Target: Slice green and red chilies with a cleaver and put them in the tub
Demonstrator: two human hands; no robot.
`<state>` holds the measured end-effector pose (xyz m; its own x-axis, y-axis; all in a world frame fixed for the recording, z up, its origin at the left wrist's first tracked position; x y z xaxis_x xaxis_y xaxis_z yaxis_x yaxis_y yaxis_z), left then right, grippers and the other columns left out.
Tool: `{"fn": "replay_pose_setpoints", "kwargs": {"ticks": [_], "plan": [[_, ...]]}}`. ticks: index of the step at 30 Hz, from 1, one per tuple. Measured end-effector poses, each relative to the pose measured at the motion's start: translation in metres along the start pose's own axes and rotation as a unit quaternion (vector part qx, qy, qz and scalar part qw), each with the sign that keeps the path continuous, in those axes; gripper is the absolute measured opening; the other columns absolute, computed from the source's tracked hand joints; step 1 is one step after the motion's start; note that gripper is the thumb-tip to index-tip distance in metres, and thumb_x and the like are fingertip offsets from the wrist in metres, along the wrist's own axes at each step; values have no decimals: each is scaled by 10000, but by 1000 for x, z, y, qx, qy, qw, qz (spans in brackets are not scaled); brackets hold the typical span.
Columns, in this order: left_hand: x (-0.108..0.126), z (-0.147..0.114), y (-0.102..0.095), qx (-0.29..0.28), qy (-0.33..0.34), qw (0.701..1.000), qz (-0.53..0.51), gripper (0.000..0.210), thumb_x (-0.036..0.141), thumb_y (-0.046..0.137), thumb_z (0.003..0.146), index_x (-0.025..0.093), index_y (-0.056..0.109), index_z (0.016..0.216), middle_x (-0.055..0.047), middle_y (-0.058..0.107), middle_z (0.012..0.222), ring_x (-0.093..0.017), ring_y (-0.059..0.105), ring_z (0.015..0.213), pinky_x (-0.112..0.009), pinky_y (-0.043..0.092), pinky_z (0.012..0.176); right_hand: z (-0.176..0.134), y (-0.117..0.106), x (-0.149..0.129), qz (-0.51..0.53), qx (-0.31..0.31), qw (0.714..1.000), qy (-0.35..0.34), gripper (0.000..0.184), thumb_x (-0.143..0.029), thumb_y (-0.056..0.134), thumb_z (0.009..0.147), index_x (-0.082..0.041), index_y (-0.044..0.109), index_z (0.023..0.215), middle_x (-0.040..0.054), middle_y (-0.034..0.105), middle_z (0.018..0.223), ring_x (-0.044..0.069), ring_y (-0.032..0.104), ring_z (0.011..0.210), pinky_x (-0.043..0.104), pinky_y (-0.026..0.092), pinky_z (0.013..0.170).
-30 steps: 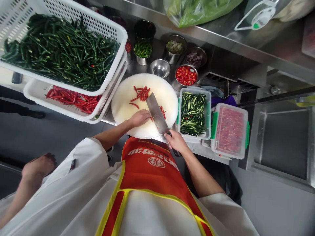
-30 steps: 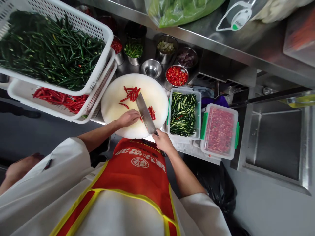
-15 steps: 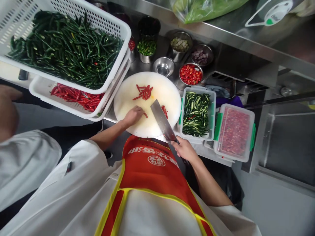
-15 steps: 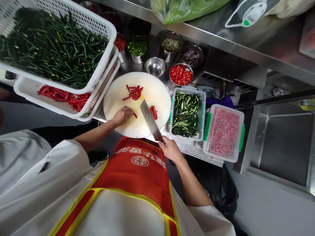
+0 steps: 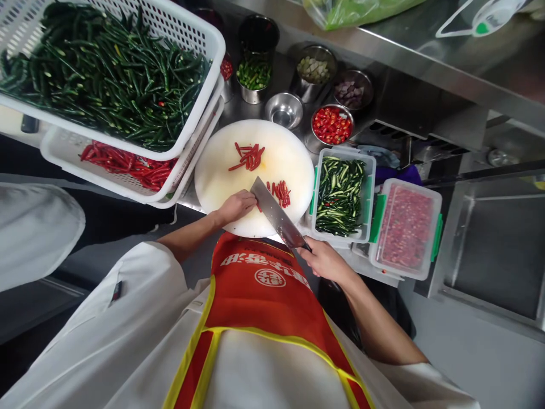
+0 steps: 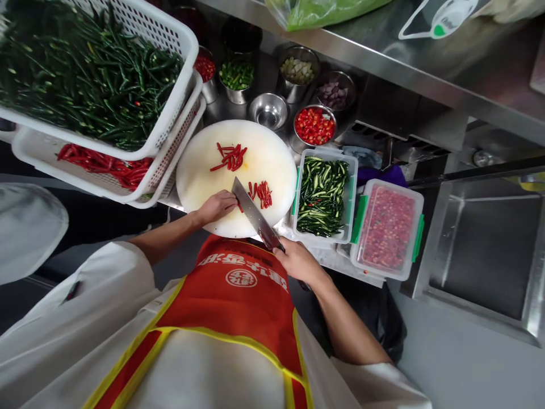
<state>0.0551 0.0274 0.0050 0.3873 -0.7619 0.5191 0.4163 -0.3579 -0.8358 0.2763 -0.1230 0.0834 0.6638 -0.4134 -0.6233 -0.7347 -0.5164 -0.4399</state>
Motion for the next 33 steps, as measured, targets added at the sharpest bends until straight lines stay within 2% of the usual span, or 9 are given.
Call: {"fn": "replay_pose_setpoints", "kwargs": {"ticks": [8,13,15,17,20,24,27,29,33], "plan": [[-1,-3,-1,25,7,1000,3,264,242,432,993,178,684,945,-85,690,1040,-180,614,956,-319,521,876,47,16,-18,-51,48,996,-53,159,-303,490,920,-205,614,913,69,703,814,223,651,816,261,402,671],[-3,-5,1,47,15,999,12,244,217,444,984,176,682,948,-82,687,1022,-175,617,945,-315,522,859,34,16,-5,-36,19,997,-58,206,-324,492,929,-217,641,1025,39,691,746,221,659,778,258,413,655],[-3,-5,1,49,17,999,15,244,212,446,983,176,682,933,-81,688,1013,-172,618,929,-316,524,849,35,17,-6,-45,31,997,-62,209,-312,479,932,-203,638,1012,50,693,758,221,660,778,263,419,668],[-3,-5,0,43,23,999,19,240,215,450,982,176,683,937,-80,689,1013,-173,619,928,-314,528,837,42,20,-11,-52,43,996,-55,207,-306,460,936,-191,628,977,50,684,735,212,656,740,263,420,663],[-2,-4,-3,29,34,999,25,241,217,447,984,175,683,957,-77,688,1029,-176,619,946,-313,531,840,44,20,-12,-35,24,998,-42,216,-317,447,940,-192,616,989,5,633,623,180,628,601,250,418,608],[-4,-4,-2,29,21,999,31,241,205,450,981,170,686,953,-79,692,1016,-177,619,949,-318,530,849,18,12,19,19,-30,999,-6,257,-380,446,940,-205,602,1044,-51,551,535,146,552,420,236,396,483],[-6,-5,-1,41,3,999,34,231,202,464,976,171,693,967,-81,694,1008,-176,619,943,-320,528,845,5,13,41,55,-52,997,33,259,-409,459,928,-202,586,1020,-67,517,518,137,521,365,227,363,410],[-8,-6,0,46,-4,998,39,231,206,471,975,173,699,971,-80,695,1016,-174,620,940,-318,528,845,10,17,38,59,-43,997,24,237,-381,460,925,-198,580,1016,-70,514,509,133,519,360,220,357,405],[-11,-5,-1,47,-10,998,38,240,216,472,976,179,709,963,-74,700,995,-175,626,947,-317,532,858,35,25,2,35,-7,999,-35,203,-303,446,928,-189,578,1030,-73,511,484,120,510,353,214,369,440]]}}
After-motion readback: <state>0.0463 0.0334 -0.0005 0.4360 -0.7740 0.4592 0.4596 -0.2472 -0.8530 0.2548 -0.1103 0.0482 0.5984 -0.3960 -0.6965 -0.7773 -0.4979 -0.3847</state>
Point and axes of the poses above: each hand's wrist, its own z-axis towards the middle knuckle, its own y-axis out of the palm, x = y × z, the point moved 6 cm from there along z, towards the middle knuckle
